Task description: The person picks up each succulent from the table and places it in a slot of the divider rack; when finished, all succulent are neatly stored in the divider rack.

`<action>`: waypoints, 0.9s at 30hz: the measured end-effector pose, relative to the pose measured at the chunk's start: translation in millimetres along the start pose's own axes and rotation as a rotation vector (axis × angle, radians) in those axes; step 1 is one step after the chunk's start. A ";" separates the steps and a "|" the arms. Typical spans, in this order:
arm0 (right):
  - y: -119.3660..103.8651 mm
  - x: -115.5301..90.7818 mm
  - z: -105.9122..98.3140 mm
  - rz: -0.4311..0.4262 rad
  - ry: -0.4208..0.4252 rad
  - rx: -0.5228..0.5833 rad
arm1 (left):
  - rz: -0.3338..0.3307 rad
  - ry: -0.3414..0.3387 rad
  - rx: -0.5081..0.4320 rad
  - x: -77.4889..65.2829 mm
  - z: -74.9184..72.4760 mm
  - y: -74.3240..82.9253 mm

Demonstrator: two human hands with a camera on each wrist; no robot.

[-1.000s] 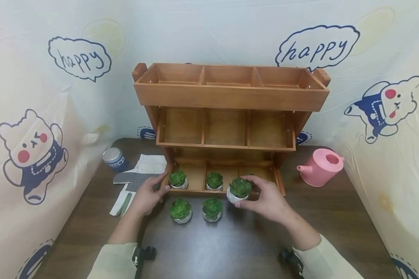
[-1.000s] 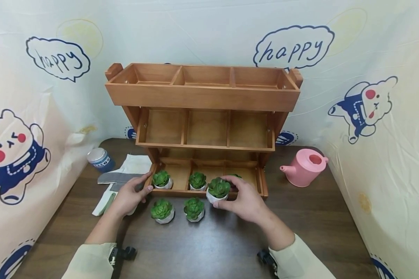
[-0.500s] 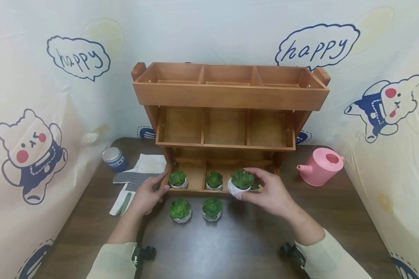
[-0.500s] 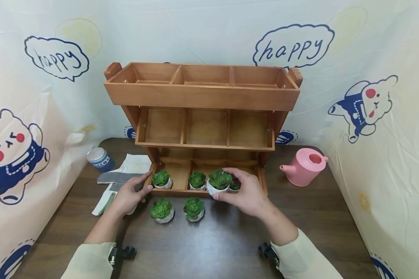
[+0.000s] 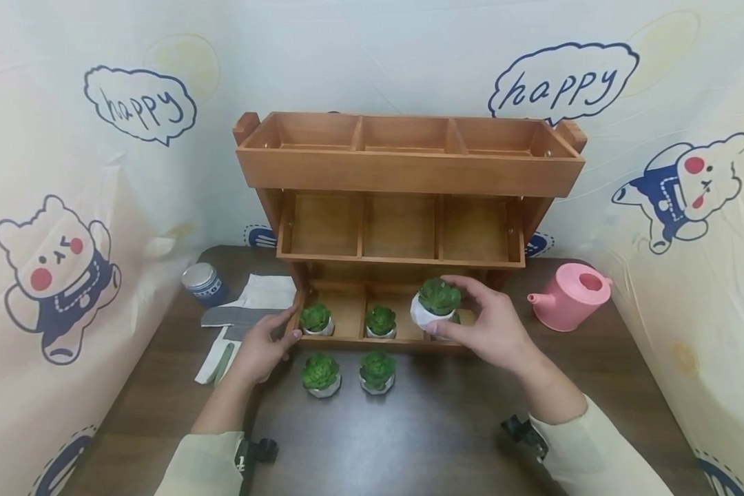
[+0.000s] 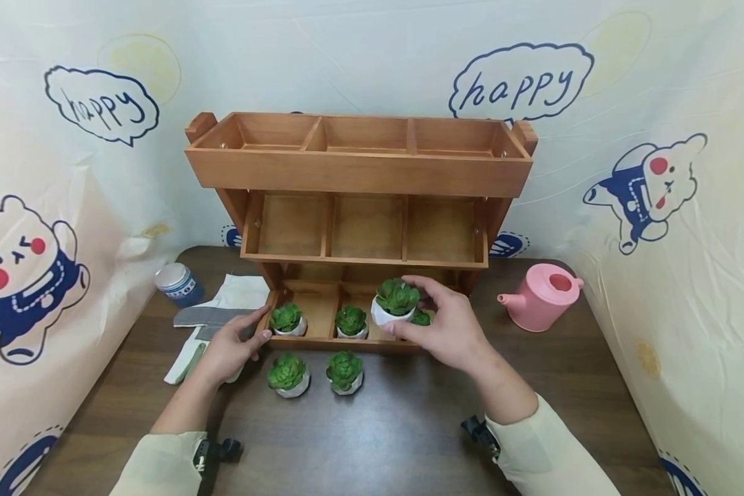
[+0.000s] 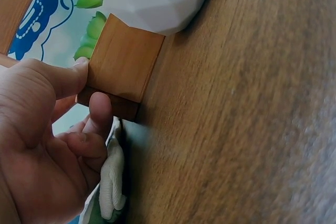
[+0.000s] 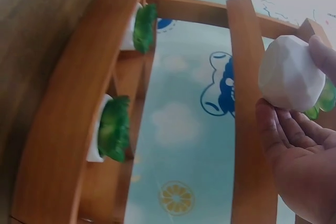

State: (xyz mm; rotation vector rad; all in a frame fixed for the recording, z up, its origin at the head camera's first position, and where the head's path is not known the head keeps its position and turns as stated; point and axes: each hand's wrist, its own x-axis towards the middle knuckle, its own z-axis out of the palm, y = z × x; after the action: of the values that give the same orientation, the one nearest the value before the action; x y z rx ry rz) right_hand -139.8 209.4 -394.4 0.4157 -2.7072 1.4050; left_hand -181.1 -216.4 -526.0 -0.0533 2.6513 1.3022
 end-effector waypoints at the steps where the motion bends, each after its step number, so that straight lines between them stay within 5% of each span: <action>1: -1.4 1.2 -2.1 -0.002 0.004 -0.008 | 0.000 0.000 0.001 -0.1 0.1 0.0; 27: -24.8 34.3 -53.9 0.030 0.079 -0.047 | 0.008 -0.004 -0.009 1.8 0.8 -3.1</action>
State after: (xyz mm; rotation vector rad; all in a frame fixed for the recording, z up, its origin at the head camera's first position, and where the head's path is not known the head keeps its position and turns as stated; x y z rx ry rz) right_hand -169.8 232.3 -337.2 0.3110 -2.6882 1.3316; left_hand -182.3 -217.5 -529.3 -0.0405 2.6451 1.3146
